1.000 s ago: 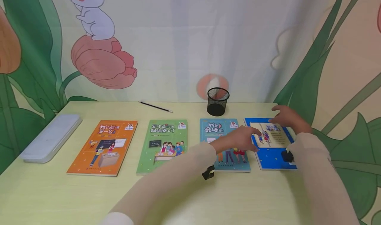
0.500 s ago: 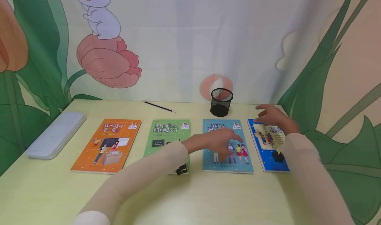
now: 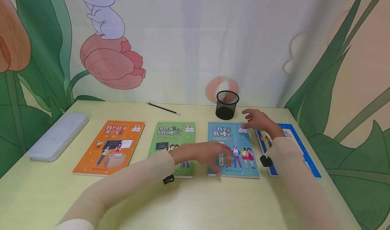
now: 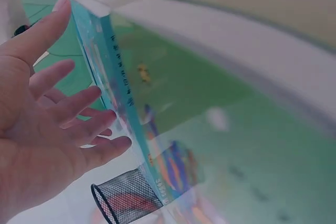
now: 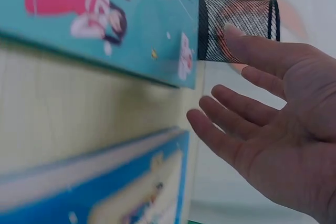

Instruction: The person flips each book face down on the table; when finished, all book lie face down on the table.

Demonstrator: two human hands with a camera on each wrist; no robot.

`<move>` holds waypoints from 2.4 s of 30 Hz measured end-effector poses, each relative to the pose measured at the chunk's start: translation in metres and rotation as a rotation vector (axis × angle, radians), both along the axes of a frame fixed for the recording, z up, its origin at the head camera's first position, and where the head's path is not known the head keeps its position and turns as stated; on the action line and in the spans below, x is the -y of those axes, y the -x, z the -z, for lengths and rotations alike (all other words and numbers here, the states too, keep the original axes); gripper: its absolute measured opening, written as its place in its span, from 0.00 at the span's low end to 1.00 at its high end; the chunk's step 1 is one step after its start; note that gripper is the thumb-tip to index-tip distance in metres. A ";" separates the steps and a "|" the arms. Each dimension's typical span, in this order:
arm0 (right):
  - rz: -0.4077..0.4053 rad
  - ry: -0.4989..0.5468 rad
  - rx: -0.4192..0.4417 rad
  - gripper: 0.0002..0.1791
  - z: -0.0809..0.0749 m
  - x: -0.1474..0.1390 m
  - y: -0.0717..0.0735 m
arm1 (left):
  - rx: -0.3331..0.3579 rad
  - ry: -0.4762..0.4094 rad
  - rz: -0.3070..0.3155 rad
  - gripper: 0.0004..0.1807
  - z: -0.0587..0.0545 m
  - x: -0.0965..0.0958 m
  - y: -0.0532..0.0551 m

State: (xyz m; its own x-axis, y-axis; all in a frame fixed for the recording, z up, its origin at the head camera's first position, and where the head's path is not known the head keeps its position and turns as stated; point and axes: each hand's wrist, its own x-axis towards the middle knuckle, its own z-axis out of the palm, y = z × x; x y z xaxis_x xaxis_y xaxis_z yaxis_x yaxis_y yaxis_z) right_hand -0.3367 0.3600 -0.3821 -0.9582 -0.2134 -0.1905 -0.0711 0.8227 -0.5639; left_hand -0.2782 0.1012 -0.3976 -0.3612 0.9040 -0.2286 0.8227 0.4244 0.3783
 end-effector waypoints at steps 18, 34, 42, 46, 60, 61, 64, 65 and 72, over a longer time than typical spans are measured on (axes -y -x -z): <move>0.014 -0.070 0.043 0.44 0.025 0.019 0.015 | -0.038 0.075 0.025 0.39 0.004 0.015 -0.002; 0.007 -0.242 -0.021 0.48 0.029 0.031 0.019 | -0.041 0.078 0.010 0.39 0.003 0.014 -0.003; -0.026 -0.212 -0.031 0.39 0.030 0.031 0.019 | -0.033 0.073 0.004 0.38 0.005 0.014 -0.003; -0.045 -0.220 -0.054 0.36 0.029 0.032 0.019 | -0.022 0.073 -0.010 0.38 0.005 0.014 -0.004; -0.038 -0.187 -0.070 0.32 0.028 0.035 0.018 | -0.007 0.067 -0.023 0.39 0.003 0.017 -0.005; -0.038 -0.178 -0.058 0.32 0.027 0.035 0.018 | -0.005 0.067 -0.024 0.39 0.003 0.017 -0.005; -0.024 -0.175 -0.044 0.33 0.026 0.036 0.018 | -0.001 0.066 -0.027 0.39 0.004 0.017 -0.005; -0.025 -0.178 -0.051 0.32 0.027 0.035 0.018 | -0.002 0.067 -0.028 0.39 0.005 0.017 -0.005; -0.035 -0.105 -0.106 0.25 0.023 0.026 0.018 | -0.006 0.067 -0.036 0.39 0.005 0.016 -0.006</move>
